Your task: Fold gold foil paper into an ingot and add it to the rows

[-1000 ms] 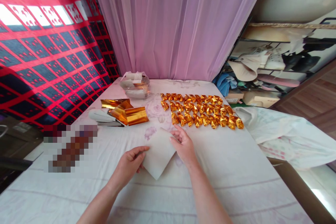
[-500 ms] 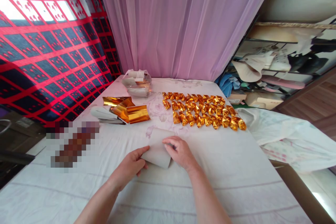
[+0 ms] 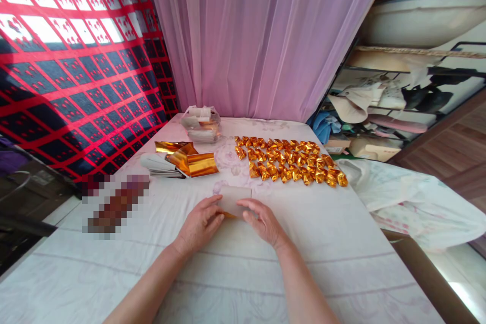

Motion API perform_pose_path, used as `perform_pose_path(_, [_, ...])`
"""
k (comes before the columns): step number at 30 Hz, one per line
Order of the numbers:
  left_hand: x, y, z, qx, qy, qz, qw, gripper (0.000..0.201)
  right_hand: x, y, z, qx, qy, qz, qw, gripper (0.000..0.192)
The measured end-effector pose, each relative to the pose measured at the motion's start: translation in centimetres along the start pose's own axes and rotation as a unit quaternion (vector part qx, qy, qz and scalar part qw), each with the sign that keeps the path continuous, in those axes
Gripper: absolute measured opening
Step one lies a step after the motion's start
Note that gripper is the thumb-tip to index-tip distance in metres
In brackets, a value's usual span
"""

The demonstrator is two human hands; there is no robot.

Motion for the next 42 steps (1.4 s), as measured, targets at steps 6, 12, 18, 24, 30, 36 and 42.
perform_pose_path(6, [0.8,-0.7,1.7,-0.076,-0.022,-0.038,0.996,0.025,0.0,-3.2,0.2,0.042,-0.017,0.018,0.999,0.043])
perform_pose_path(12, [1.4,-2.1,2.5,-0.147,-0.046,-0.032,0.988,0.022,0.4,-3.4,-0.5,0.127,-0.073,0.042,0.988,0.029])
perform_pose_path(18, [1.2,-2.3,2.5,-0.02,0.057,0.08,0.995,0.038,0.5,-2.2,-1.8,0.16,-0.196,0.049,0.966,0.024])
perform_pose_path(24, [2.6,-3.1,4.1,0.192,0.209,-0.009,0.959,0.037,1.2,-2.5,-0.9,0.121,-0.231,0.084,0.962,0.024])
perform_pose_path(30, [4.1,-3.5,3.7,0.18,0.246,-0.087,0.948,0.053,1.3,-3.0,-0.2,0.064,-0.298,0.151,0.94,0.027])
perform_pose_path(36, [4.1,-3.4,3.6,0.175,0.235,-0.1,0.951,0.059,1.2,-3.0,0.1,0.069,-0.308,0.15,0.937,0.023])
perform_pose_path(42, [4.3,-3.7,3.4,0.153,0.21,-0.113,0.959,0.065,1.7,-3.1,0.2,0.094,-0.313,0.172,0.929,0.02])
Point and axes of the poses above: each hand's wrist, its own y-axis towards the middle knuckle, its own x-axis out of the palm, z = x × y, the point moved 1 cm from there along y, towards the middle knuckle, and after that the axes turned 8 degrees about x, right-handed, at the moved point
